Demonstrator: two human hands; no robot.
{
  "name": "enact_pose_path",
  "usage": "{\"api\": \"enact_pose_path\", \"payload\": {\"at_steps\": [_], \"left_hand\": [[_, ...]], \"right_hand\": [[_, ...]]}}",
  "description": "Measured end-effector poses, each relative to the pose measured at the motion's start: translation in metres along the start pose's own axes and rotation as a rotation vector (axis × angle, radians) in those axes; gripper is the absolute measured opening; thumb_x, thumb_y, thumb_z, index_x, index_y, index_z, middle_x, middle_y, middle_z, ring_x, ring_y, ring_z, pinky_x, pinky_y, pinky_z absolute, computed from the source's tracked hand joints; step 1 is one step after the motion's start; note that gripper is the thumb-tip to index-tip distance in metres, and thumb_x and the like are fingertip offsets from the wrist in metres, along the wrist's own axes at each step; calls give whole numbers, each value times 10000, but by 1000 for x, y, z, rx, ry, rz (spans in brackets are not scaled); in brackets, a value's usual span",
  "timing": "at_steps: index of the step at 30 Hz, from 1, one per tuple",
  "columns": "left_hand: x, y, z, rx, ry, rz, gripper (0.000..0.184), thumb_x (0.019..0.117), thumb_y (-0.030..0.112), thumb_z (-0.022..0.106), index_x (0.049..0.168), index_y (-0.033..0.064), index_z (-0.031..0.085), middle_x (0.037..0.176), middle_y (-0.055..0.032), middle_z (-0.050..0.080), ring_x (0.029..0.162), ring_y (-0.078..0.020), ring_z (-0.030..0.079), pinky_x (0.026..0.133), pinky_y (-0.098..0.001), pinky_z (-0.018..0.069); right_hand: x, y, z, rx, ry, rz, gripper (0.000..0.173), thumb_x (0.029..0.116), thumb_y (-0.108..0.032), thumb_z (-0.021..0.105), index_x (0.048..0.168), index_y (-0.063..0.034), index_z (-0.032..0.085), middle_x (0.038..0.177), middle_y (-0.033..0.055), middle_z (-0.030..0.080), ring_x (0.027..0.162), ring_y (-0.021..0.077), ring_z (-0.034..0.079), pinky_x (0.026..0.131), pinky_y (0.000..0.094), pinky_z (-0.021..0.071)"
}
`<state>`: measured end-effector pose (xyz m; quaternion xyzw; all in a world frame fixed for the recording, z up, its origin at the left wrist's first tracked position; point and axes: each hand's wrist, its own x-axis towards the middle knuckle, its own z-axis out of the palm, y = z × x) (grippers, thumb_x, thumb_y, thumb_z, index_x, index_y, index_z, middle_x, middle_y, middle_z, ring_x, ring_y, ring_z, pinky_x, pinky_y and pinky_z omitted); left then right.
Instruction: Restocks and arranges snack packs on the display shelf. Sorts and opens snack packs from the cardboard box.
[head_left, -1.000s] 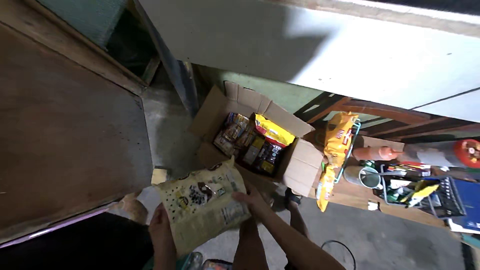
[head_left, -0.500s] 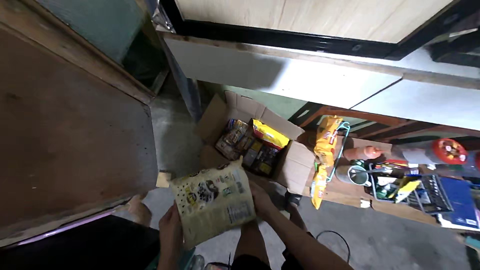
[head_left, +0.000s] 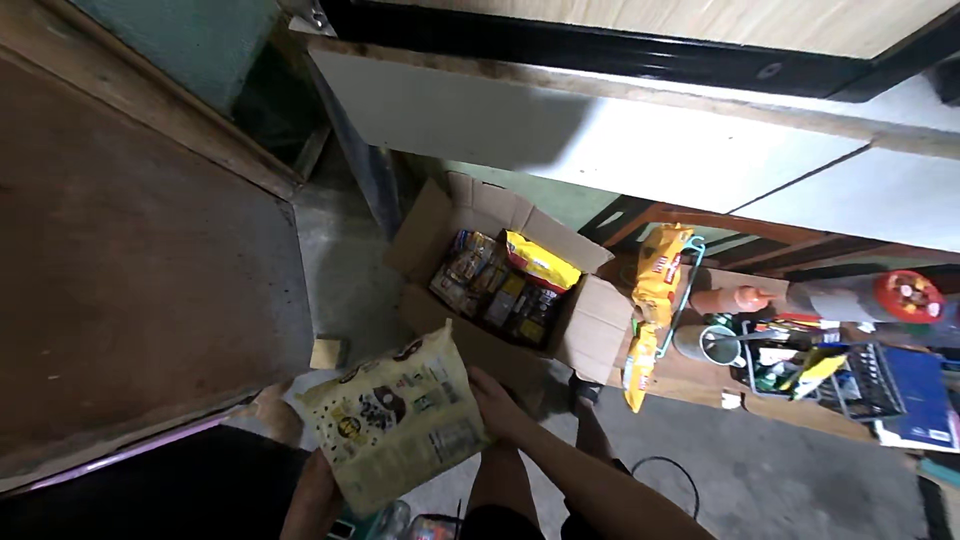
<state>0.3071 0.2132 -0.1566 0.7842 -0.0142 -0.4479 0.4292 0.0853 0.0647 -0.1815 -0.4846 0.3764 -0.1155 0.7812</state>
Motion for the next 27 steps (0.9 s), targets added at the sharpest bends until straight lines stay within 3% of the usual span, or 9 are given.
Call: {"api": "enact_pose_path", "payload": {"at_steps": [3,7,11,14,18,19,21,24,27], "left_hand": [[5,-1,-1,-36,5,70,275,1086,117,264,1169,61,520,883,66,682,781,3,672,716,-217,594],[13,-4,2,-173,-20,161,344,1102,208,241,1295,76,494,981,71,705,875,-13,693,779,-241,604],[8,8,7,-211,-62,133,418,1125,298,200,1224,105,557,942,71,743,866,-33,721,781,-254,620],[4,15,7,-135,-8,198,346,1115,221,251,1190,77,556,903,94,729,823,3,708,757,-220,613],[-23,48,16,-99,157,389,294,1090,127,333,1287,-34,482,981,93,626,867,78,632,804,-165,558],[-32,60,20,-86,167,436,265,1084,118,339,1240,-23,500,955,105,617,848,87,624,791,-152,553],[-47,77,31,-32,117,582,195,1056,84,374,1127,-3,533,892,135,594,799,108,600,760,-127,539],[-70,96,49,108,-49,961,153,1024,84,472,1020,-33,570,848,138,579,765,156,548,719,-76,492],[-100,119,72,310,-237,1384,261,1065,234,484,968,11,579,857,18,594,809,93,557,763,-74,467]], "right_hand": [[0,-4,-2,-16,17,-20,339,1088,-68,358,1319,119,522,1237,202,616,1095,130,610,999,300,486],[5,0,-7,-23,62,0,347,1084,-55,373,1344,119,521,1282,220,609,1145,155,605,1029,308,475],[2,5,-11,-26,99,14,351,1078,-45,385,1357,127,510,1298,228,607,1168,150,600,1044,292,465],[-3,6,-11,-11,108,-8,355,1078,-50,390,1366,126,503,1303,226,604,1170,141,601,1046,286,468],[-18,3,-19,-68,266,38,355,1087,-80,387,1323,136,540,1293,271,602,1172,252,609,1037,385,478],[-22,8,-24,-58,330,31,343,1078,-74,414,1300,143,559,1312,285,588,1181,273,604,1036,396,484],[-30,16,-33,-54,406,-35,330,1063,-59,440,1278,151,576,1380,292,541,1233,284,585,1057,386,487],[-49,4,-51,-106,483,-147,310,1046,-42,442,1221,165,594,1303,272,577,1156,234,598,1011,350,495],[-76,-17,-85,-170,629,-227,311,1043,-48,444,1213,150,612,1228,251,623,1073,212,625,947,349,517]]}}
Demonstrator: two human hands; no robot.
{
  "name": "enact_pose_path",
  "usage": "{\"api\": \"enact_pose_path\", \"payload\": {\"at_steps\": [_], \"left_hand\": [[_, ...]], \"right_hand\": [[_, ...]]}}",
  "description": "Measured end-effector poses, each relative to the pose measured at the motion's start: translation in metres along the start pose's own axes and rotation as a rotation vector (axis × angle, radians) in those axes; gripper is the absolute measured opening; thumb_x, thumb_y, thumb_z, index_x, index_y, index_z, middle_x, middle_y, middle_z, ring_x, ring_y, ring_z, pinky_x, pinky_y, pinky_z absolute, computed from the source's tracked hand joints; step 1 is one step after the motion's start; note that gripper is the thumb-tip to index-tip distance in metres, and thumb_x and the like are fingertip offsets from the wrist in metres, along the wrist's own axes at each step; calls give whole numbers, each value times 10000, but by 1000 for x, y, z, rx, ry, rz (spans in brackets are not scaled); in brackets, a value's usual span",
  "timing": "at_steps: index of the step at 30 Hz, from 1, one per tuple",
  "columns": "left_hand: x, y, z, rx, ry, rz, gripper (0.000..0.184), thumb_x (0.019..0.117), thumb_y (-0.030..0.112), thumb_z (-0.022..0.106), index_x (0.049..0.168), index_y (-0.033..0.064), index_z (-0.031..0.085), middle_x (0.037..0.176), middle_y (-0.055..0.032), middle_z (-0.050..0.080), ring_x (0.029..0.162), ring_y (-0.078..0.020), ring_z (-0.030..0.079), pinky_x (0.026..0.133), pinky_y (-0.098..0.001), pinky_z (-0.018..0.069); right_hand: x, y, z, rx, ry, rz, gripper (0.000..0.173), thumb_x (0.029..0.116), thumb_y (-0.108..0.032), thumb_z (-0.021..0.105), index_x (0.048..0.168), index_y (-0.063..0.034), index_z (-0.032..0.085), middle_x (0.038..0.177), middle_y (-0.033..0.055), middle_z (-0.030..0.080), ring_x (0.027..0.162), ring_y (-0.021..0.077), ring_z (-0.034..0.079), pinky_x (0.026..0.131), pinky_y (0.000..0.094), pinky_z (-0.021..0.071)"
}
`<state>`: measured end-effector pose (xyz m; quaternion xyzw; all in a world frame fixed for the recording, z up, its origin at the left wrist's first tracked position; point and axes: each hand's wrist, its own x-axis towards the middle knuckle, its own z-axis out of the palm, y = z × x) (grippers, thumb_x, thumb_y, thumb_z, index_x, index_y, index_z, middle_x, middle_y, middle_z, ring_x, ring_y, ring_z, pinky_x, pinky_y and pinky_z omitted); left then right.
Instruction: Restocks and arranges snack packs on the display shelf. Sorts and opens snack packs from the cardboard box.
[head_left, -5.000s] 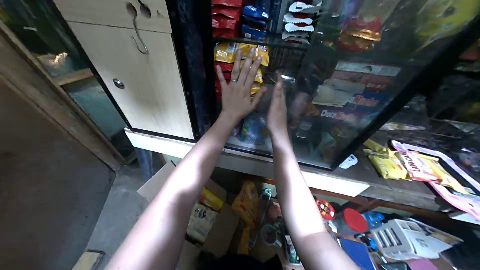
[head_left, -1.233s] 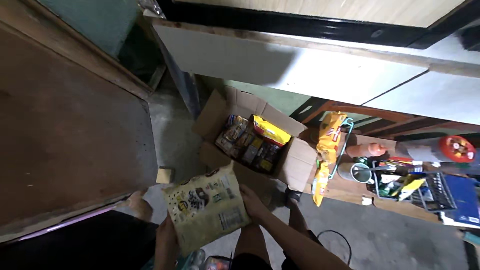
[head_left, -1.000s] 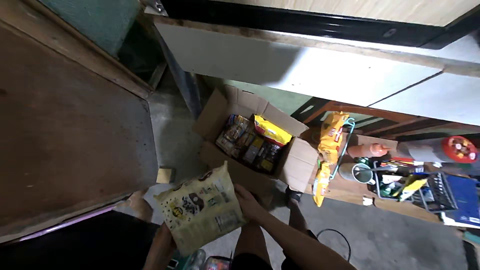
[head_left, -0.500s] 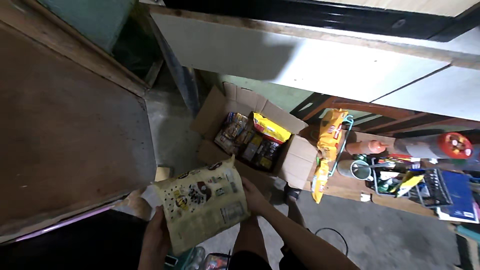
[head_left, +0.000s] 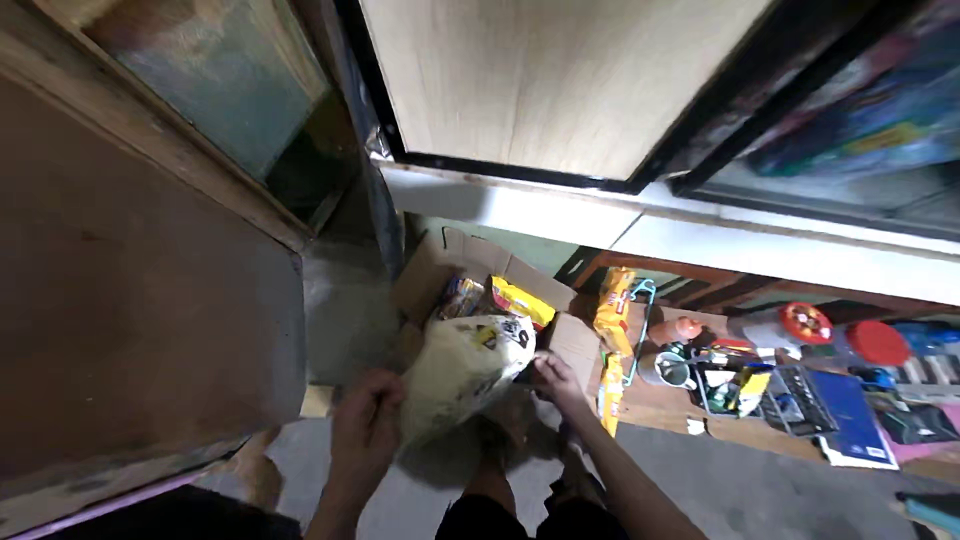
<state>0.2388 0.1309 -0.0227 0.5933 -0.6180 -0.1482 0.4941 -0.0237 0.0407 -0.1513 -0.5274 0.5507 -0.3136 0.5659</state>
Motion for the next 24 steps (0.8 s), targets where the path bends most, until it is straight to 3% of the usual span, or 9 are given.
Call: {"api": "enact_pose_path", "payload": {"at_steps": [2,3,5,7,10,13,18,21,24], "left_hand": [[16,26,11,131,-90,234,312,1062,260,484,933,15,627,842,-114,644,820,-121,639,778,-223,526],[22,35,16,177,-130,322,313,1068,278,476,933,42,632,842,-120,649,826,-173,648,778,-266,538],[35,47,26,215,-168,462,304,1067,289,474,929,83,650,837,-95,662,824,-201,661,761,-293,550],[43,56,36,232,-203,539,329,1070,298,465,920,91,672,828,-87,679,810,-217,678,740,-325,565],[49,71,53,224,-290,607,305,999,222,514,843,62,722,802,-96,717,767,-257,715,682,-384,591],[47,75,69,119,-363,622,254,979,198,546,864,69,733,819,-77,718,792,-230,709,725,-357,590],[39,90,92,4,-474,504,145,937,104,593,904,5,693,882,-139,704,816,-252,706,751,-379,591],[36,102,109,-64,-551,463,174,929,115,629,1004,-20,708,966,-160,711,887,-262,706,820,-397,588],[29,112,135,-135,-471,495,161,882,126,687,920,-28,716,950,-157,719,872,-215,712,818,-316,586]], "right_hand": [[-10,-32,-34,-43,111,-116,349,1065,-78,395,1263,146,577,1220,234,616,1018,162,624,890,294,517],[-18,-46,-48,-78,154,-252,377,1062,-121,385,1249,135,589,1179,190,621,981,96,616,862,237,513],[-35,-75,-71,-185,180,-589,478,1064,-313,431,1198,92,647,1131,145,646,957,40,602,847,201,508],[-58,-111,-80,-321,165,-821,597,1038,-509,476,1225,19,681,1133,160,677,937,72,625,813,218,521],[-82,-139,-78,-484,143,-982,383,963,-318,677,1213,-30,714,1113,177,685,959,170,687,802,260,579],[-89,-144,-85,-573,132,-1018,139,944,-110,661,911,-14,757,974,142,723,907,221,717,829,294,589],[-111,-148,-107,-733,194,-1073,176,950,-111,626,830,-24,721,881,111,708,868,240,706,771,316,589],[-119,-149,-114,-794,178,-1100,154,940,-88,626,829,-20,708,875,125,698,854,256,707,734,333,593],[-123,-150,-121,-867,161,-1121,116,906,-59,649,808,-16,692,853,131,682,809,261,707,672,340,593]]}}
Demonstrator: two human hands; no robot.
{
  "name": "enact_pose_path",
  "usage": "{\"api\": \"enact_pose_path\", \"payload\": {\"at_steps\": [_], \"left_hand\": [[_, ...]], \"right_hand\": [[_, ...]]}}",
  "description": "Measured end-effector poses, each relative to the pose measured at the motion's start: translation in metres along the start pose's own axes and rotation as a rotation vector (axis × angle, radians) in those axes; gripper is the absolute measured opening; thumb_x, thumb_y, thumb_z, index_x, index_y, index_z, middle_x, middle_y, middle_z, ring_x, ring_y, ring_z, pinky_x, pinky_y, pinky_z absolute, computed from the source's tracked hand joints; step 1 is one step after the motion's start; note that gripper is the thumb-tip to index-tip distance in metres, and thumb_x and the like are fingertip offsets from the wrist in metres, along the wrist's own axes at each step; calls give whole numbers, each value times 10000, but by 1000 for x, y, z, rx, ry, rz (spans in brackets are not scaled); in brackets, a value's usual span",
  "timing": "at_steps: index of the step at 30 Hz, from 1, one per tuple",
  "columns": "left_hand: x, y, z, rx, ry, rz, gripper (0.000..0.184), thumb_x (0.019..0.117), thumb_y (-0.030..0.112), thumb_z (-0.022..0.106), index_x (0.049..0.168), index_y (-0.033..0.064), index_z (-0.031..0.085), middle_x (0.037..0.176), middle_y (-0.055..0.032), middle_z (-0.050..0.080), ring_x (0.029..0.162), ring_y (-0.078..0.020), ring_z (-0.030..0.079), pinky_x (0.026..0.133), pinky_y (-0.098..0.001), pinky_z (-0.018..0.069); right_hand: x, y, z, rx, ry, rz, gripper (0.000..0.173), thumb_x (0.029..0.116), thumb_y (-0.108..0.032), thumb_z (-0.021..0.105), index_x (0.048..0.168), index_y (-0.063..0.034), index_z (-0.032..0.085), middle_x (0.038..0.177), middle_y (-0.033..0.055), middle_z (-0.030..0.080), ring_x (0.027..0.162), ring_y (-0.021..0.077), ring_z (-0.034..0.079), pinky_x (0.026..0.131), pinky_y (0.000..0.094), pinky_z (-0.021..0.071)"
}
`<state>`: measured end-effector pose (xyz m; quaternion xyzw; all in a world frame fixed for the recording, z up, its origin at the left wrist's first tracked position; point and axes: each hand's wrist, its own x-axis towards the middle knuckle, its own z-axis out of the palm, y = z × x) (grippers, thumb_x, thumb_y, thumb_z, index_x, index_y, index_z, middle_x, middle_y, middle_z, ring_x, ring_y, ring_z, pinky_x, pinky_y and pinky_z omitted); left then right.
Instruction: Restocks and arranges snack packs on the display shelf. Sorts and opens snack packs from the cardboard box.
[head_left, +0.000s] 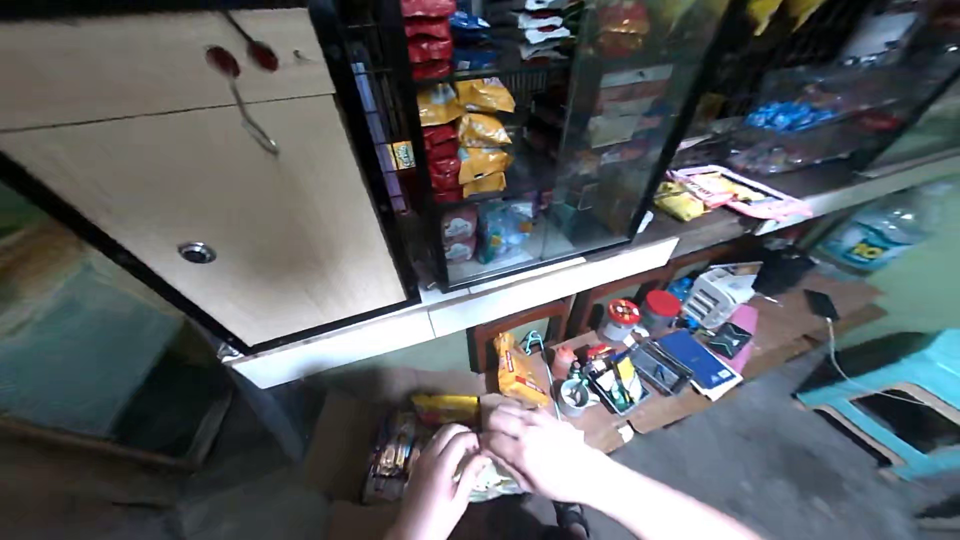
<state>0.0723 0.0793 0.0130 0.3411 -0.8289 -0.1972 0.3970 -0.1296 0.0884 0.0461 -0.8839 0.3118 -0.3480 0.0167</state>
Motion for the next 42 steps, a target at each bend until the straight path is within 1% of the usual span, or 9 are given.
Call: {"api": "enact_pose_path", "payload": {"at_steps": [4,9,12,17,21,28,33,37,42], "left_hand": [[21,13,25,28,127,20,80,808,46,683,793,-24,719,876,-150,729,840,-199,721,800,-277,580],[41,22,45,88,99,103,61,766,24,674,729,-21,692,846,-151,722,823,-235,723,760,-321,590],[50,19,55,126,81,212,91,784,70,656,705,25,653,797,-110,688,774,-192,694,707,-265,573],[60,23,71,215,119,273,126,829,86,607,713,42,629,745,-110,637,723,-195,659,670,-254,556],[61,23,80,260,167,238,236,896,171,619,698,44,635,731,-112,625,704,-201,649,664,-266,556],[70,25,66,114,99,159,223,1004,204,586,885,20,632,1045,-151,713,1007,-123,694,892,-191,539],[85,33,43,218,182,92,221,1043,162,497,992,-3,635,995,-127,750,938,-103,723,834,-221,568],[91,28,23,221,324,116,196,1050,144,507,978,-19,590,973,-127,751,970,-30,706,867,-158,534],[90,23,4,185,529,62,171,1030,106,542,959,-44,580,952,-37,719,958,77,647,871,-124,516]], "right_hand": [[-2,11,-25,-90,-84,11,123,885,-84,667,796,-3,694,818,143,666,758,284,702,612,364,581],[1,23,-60,-66,-479,88,198,934,-117,636,958,71,695,934,229,688,923,412,697,690,507,560],[-6,37,-66,-42,-536,49,185,913,-120,662,882,60,694,873,221,694,855,403,708,667,521,555],[-21,57,-61,321,-398,281,235,869,-68,652,687,76,615,721,228,642,715,380,674,638,534,515],[-23,69,-68,537,-386,612,252,918,-46,604,705,87,589,653,150,551,630,215,530,599,380,418],[-33,83,-82,273,-179,85,206,982,-101,612,923,75,702,942,219,700,967,361,698,863,435,568],[-36,97,-101,155,-32,230,189,964,-62,595,930,77,719,983,221,718,1004,364,701,918,442,558],[-70,132,-89,140,159,306,179,950,-84,607,881,51,703,878,184,711,839,273,702,812,358,575],[-127,166,-76,236,125,637,186,942,-54,617,936,111,703,916,227,702,788,227,664,758,337,549]]}}
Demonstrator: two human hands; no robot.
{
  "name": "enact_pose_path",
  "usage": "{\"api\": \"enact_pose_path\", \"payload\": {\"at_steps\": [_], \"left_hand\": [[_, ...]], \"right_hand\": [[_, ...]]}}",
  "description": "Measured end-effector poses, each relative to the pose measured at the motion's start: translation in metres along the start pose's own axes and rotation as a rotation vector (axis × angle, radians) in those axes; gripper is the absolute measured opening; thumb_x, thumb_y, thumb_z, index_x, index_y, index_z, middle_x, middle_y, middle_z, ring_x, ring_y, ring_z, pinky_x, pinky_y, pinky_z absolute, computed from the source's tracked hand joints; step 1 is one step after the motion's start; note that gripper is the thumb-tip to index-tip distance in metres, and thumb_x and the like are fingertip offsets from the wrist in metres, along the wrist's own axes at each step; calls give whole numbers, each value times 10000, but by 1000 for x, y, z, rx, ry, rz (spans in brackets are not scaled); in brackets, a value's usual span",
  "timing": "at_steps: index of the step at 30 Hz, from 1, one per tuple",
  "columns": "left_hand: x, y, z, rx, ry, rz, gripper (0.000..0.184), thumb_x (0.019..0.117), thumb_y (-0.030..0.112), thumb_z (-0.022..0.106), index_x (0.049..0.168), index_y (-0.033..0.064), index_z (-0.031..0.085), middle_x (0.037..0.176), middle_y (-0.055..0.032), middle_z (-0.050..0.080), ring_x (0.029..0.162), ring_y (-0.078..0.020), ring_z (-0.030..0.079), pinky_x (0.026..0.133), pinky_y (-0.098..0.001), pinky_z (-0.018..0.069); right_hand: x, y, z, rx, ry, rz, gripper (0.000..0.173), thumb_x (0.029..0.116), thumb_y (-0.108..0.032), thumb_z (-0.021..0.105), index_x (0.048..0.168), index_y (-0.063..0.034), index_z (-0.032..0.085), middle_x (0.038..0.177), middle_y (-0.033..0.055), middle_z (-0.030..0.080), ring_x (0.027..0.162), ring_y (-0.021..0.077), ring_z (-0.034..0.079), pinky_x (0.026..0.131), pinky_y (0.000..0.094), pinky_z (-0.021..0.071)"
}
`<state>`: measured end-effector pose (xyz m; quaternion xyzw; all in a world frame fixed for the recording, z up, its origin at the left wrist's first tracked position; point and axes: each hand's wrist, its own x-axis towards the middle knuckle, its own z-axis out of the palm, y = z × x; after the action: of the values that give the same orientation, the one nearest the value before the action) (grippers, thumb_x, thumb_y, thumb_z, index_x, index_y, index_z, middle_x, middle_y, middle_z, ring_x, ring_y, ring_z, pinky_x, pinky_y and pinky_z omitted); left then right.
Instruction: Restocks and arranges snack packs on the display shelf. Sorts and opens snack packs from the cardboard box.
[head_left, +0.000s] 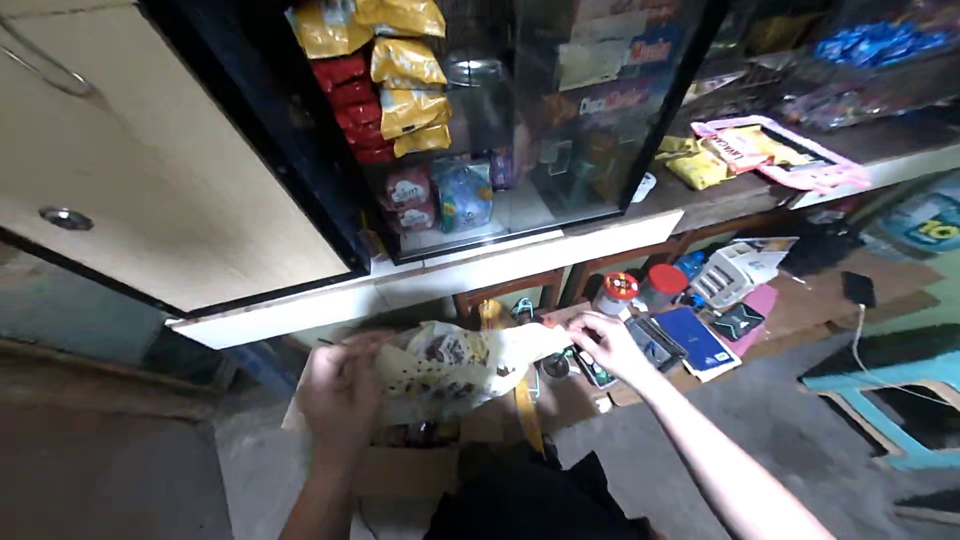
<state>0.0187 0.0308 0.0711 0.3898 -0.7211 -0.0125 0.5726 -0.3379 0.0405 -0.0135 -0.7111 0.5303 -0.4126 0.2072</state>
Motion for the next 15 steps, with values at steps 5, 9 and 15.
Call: {"api": "enact_pose_path", "payload": {"at_steps": [5,9,15], "left_hand": [[6,-17,-13,-31,110,-1,130,1037,165,565,958,62,558,952,96,721,935,96,658,831,-134,546],[-1,-25,-8,-45,56,-52,119,1025,133,549,974,26,551,951,94,695,934,123,624,845,-120,524],[-25,-39,22,-86,-158,-227,214,987,86,559,949,-124,575,965,-121,713,932,20,659,848,-166,530]], "right_hand": [[-43,72,11,67,-65,436,245,998,-65,592,1082,155,662,1032,276,679,937,270,652,892,399,523],[-65,113,18,51,-64,731,259,1031,-77,570,1148,144,637,1034,262,657,895,254,613,867,405,498],[-77,127,1,164,194,987,282,1068,-95,502,1214,126,601,1065,248,639,838,243,619,775,408,530]]}}
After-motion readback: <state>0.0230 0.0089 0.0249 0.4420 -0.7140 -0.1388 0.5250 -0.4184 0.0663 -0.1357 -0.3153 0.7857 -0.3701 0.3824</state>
